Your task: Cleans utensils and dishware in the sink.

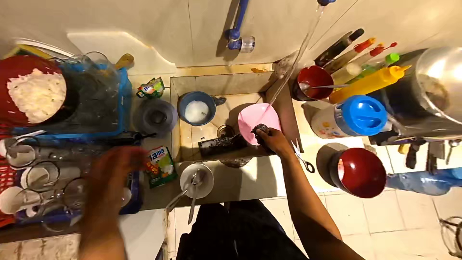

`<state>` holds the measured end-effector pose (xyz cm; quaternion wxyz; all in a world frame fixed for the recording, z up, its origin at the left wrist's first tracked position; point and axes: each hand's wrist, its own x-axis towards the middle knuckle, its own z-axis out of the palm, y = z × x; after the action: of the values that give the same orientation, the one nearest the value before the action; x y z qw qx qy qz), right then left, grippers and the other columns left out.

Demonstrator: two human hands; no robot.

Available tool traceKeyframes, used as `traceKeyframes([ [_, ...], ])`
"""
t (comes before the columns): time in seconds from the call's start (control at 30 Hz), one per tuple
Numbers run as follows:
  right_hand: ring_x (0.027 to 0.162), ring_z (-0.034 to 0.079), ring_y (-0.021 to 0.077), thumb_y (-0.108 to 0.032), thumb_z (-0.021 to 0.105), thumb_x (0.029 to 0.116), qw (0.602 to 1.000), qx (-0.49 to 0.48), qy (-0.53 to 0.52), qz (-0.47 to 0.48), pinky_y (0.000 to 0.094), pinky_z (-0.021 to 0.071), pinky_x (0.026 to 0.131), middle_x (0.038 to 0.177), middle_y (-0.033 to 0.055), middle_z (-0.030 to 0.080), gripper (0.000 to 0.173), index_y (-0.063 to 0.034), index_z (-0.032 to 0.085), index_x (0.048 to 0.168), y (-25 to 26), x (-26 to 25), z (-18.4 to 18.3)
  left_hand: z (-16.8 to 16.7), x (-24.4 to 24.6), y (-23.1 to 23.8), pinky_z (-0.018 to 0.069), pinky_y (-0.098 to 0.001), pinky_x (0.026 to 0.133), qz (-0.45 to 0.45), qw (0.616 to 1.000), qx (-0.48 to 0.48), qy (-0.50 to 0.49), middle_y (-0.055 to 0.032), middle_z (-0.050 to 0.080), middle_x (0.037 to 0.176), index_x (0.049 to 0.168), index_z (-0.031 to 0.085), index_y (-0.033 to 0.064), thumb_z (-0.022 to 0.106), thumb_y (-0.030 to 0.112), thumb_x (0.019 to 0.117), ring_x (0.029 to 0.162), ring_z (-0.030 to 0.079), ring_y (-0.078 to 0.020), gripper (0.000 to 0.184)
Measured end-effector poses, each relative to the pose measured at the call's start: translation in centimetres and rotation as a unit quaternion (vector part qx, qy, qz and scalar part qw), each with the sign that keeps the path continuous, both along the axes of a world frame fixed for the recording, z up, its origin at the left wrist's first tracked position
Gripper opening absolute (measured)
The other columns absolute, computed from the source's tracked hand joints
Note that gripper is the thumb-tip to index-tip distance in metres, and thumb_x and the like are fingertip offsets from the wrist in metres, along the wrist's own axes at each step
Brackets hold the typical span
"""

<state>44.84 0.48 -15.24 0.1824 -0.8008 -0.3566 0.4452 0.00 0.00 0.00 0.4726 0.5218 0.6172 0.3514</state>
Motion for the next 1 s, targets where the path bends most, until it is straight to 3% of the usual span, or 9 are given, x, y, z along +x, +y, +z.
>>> traceKeyframes([
  [0.1,0.094,0.069,0.0338,-0.045,0.060,0.1025,1.000,0.002,0.002,0.030,0.0575,0.0538,0.089,0.102,0.0205,0.071,0.047,-0.0006,0.067,0.116,0.1,1.4,-1.0,-4.0,10.3,5.1,0.0589,-0.0446,0.085,-0.130,0.977,-0.145,0.091,-0.0159,0.071,0.112,0.123,0.063,-0.0026,0.045,0.026,0.1103,0.094,0.071,-0.0244,0.036],
  [0.23,0.096,0.069,0.0337,-0.042,0.063,0.1019,0.998,0.003,0.013,0.055,0.0589,0.0523,0.090,0.101,0.0200,0.070,0.042,-0.0016,0.067,0.114,-0.3,2.7,-0.8,-15.6,17.5,11.8,0.0550,-0.0517,0.092,-0.188,0.919,-0.278,0.209,-0.0253,0.068,0.116,0.131,0.058,-0.0063,0.046,0.035,0.1089,0.099,0.070,-0.0340,0.049],
  [0.33,0.092,0.069,0.0299,-0.044,0.063,0.1013,0.997,0.002,0.021,0.075,0.0553,0.0537,0.087,0.098,0.0170,0.070,0.042,-0.0034,0.067,0.114,-1.2,3.9,-0.1,-22.6,19.4,12.9,0.0545,-0.0615,0.084,-0.150,0.894,-0.264,0.331,-0.0269,0.068,0.106,0.120,0.065,-0.0049,0.064,0.034,0.0948,0.093,0.068,-0.0402,0.046],
  [0.5,0.091,0.070,0.0254,-0.049,0.062,0.0992,0.994,0.029,0.049,0.098,0.0523,0.0560,0.086,0.098,0.0127,0.071,0.046,-0.0062,0.068,0.116,-3.0,5.8,1.0,-29.7,19.2,11.0,0.0440,-0.0635,0.107,-0.104,0.878,-0.212,0.415,-0.0223,0.059,0.137,0.138,0.058,0.0043,0.078,0.047,0.0823,0.129,0.054,-0.0403,0.073],
  [0.63,0.085,0.070,0.0207,-0.051,0.063,0.0976,0.993,0.019,0.079,0.083,0.0470,0.0577,0.081,0.096,0.0082,0.070,0.046,-0.0090,0.067,0.115,-3.7,7.2,1.4,-29.9,21.5,11.5,0.0423,-0.0525,0.110,-0.143,0.842,-0.386,0.348,-0.0235,0.057,0.140,0.137,0.058,-0.0014,0.063,0.039,0.0997,0.132,0.054,-0.0355,0.055],
  [0.73,0.088,0.070,0.0210,-0.051,0.063,0.0976,0.994,0.014,0.081,0.075,0.0471,0.0573,0.083,0.100,0.0089,0.070,0.046,-0.0090,0.068,0.116,-3.9,8.3,1.3,-29.7,22.5,11.1,0.0429,-0.0518,0.109,-0.064,0.850,-0.431,0.297,-0.0267,0.055,0.141,0.140,0.053,-0.0063,0.058,0.035,0.1046,0.130,0.054,-0.0365,0.054],
  [0.87,0.089,0.069,0.0221,-0.048,0.063,0.0980,0.995,0.018,0.081,0.061,0.0482,0.0557,0.083,0.097,0.0098,0.070,0.044,-0.0080,0.068,0.115,-3.3,9.0,1.3,-29.3,21.4,11.1,0.0502,-0.0490,0.094,-0.020,0.845,-0.474,0.249,-0.0229,0.060,0.128,0.137,0.054,-0.0022,0.055,0.024,0.1055,0.112,0.060,-0.0317,0.041],
  [0.93,0.085,0.069,0.0212,-0.048,0.063,0.0988,0.994,0.017,0.088,0.060,0.0470,0.0560,0.080,0.095,0.0095,0.070,0.044,-0.0078,0.067,0.115,-2.9,9.2,1.2,-27.8,21.3,11.8,0.0510,-0.0389,0.078,-0.043,0.844,-0.479,0.237,-0.0142,0.063,0.110,0.128,0.060,0.0017,0.058,0.025,0.1033,0.089,0.059,-0.0217,0.033],
  [1.0,0.084,0.069,0.0211,-0.047,0.062,0.0993,0.994,0.016,0.093,0.059,0.0470,0.0561,0.080,0.095,0.0100,0.070,0.043,-0.0074,0.067,0.116,-2.7,9.2,1.3,-24.8,21.9,12.0,0.0515,-0.0369,0.077,-0.060,0.858,-0.469,0.202,-0.0129,0.062,0.110,0.130,0.059,0.0026,0.060,0.023,0.1025,0.088,0.059,-0.0198,0.034],
])
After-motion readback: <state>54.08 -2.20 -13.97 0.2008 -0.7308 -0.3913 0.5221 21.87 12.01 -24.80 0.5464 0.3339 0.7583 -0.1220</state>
